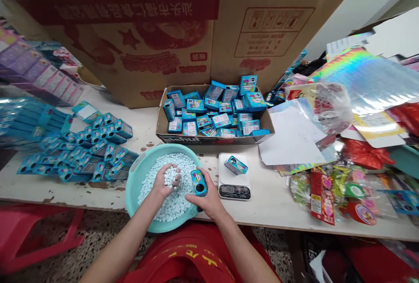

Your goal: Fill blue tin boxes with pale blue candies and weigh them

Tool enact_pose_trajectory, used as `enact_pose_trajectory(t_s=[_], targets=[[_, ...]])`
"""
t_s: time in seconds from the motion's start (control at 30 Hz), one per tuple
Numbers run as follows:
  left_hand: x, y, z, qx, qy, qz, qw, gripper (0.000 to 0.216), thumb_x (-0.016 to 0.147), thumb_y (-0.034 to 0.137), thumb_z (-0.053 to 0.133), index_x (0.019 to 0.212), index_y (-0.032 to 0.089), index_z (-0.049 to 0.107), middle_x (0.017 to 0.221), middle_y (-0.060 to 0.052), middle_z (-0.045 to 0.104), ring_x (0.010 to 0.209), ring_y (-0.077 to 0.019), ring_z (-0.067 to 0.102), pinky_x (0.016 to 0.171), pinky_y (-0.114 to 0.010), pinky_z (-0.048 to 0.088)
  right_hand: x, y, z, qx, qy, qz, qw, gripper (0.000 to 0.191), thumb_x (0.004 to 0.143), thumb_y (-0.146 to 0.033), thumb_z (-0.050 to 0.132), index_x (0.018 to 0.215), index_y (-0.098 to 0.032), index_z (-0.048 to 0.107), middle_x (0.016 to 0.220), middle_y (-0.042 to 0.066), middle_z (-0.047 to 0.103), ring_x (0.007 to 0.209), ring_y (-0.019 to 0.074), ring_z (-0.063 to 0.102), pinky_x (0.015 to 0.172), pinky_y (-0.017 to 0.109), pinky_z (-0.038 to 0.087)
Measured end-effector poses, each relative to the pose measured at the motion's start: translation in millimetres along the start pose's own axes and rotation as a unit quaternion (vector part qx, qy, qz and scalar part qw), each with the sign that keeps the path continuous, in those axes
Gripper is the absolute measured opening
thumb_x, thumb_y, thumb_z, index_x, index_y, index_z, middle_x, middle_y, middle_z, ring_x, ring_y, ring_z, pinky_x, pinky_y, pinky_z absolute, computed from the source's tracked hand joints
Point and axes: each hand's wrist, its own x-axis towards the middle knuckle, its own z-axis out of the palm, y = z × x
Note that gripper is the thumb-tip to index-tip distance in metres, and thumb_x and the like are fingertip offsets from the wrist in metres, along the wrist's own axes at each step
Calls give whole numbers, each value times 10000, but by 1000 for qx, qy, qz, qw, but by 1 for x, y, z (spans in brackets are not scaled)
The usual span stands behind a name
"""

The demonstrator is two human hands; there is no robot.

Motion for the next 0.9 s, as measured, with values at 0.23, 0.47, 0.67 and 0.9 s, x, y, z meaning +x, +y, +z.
enact_pose_trajectory(t_s=[0.23, 0.47, 0.67, 0.9], targets=[[-24, 12, 31, -17, -62, 29, 998, 78, 768, 243, 503, 748, 168, 497, 608, -10, 521, 427, -96, 472, 304, -149, 288, 7, 9, 13, 89, 15, 10, 996, 616, 585, -356, 793, 1137, -257, 538, 1110, 22, 612, 1021, 242, 556, 932, 378, 399], [-24, 8, 20, -69, -22, 14, 997, 52, 763, 225, 502, 765, 177, 481, 627, -3, 506, 441, -90, 465, 311, -143, 282, 11, 10, 15, 314, -65, 155, 934, 718, 513, -731, 697, 1019, -234, 586, 893, 60, 666, 768, 242, 628, 679, 374, 481], [-25, 11, 10, -106, 23, 37, 993, 40, 756, 170, 515, 773, 169, 479, 702, -29, 560, 495, -90, 515, 355, -141, 345, 14, 6, 16, 333, -87, 205, 916, 729, 603, -773, 597, 1069, -213, 628, 858, 49, 664, 722, 200, 624, 744, 374, 484], [-37, 21, 16, -75, -16, 71, 995, 65, 741, 220, 539, 747, 180, 488, 595, 12, 512, 434, -90, 477, 327, -146, 298, 18, 13, 26, 48, 3, 105, 993, 464, 488, -445, 841, 846, -215, 655, 760, 0, 640, 697, 189, 585, 723, 345, 473]])
